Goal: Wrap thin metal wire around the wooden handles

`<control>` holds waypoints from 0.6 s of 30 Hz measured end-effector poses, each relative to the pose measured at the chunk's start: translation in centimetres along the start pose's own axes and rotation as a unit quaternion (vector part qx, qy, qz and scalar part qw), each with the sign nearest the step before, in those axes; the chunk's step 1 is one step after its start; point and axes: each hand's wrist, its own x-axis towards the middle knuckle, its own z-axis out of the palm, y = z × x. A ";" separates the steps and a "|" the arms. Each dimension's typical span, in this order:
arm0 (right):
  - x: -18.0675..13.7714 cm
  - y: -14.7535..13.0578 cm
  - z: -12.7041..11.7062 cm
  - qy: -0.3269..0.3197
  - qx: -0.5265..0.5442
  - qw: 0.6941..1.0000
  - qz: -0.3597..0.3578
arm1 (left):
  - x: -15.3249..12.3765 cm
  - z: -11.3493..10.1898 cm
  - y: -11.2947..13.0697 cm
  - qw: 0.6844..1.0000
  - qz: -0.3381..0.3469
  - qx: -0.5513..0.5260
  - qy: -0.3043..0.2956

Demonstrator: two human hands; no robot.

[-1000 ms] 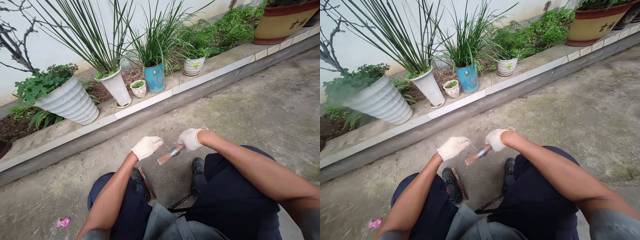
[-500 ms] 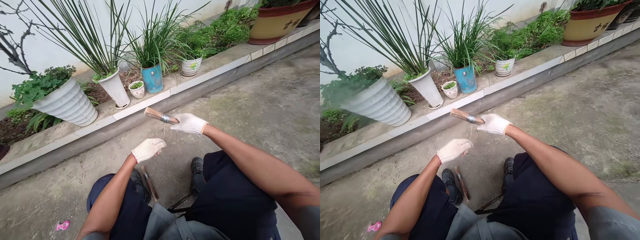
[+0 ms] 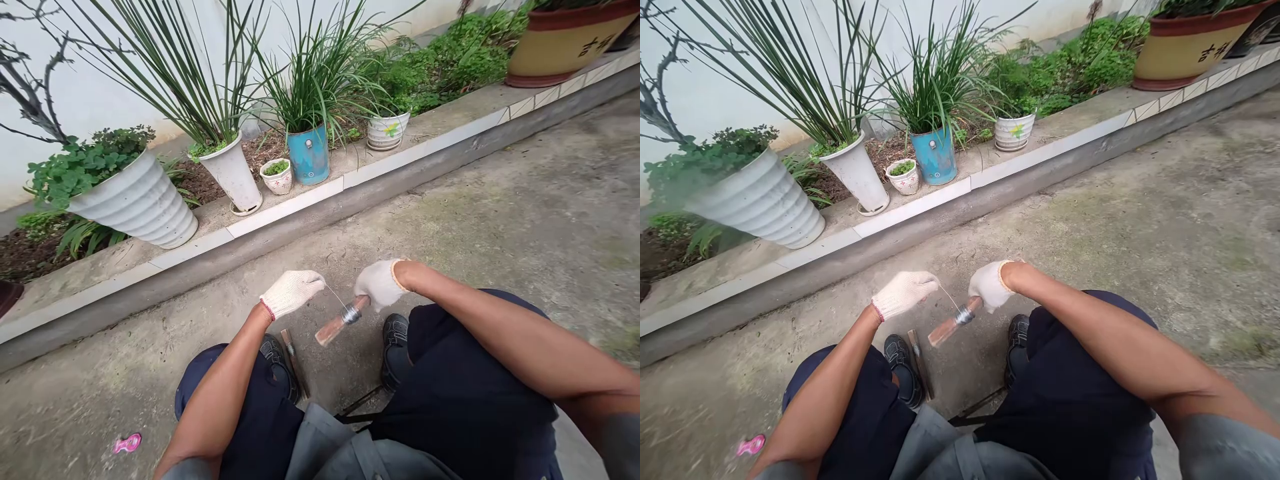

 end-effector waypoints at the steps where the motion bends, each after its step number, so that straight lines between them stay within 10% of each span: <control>1: -0.5 -0.2 -0.2 -0.006 0.024 0.999 -0.037 | 0.1 0.1 -0.1 1.000 -0.007 -0.005 -0.006; 4: -2.0 -0.5 -1.5 0.019 0.112 0.992 -0.058 | 0.1 0.3 -0.1 0.999 -0.015 -0.043 -0.029; 12: -1.9 0.8 -4.4 0.307 0.180 0.912 0.206 | 0.4 1.4 0.4 0.992 -0.012 -0.105 -0.067; 18: -0.3 2.3 -3.8 0.231 0.042 0.912 0.338 | 0.0 0.9 0.3 0.996 -0.015 -0.067 -0.053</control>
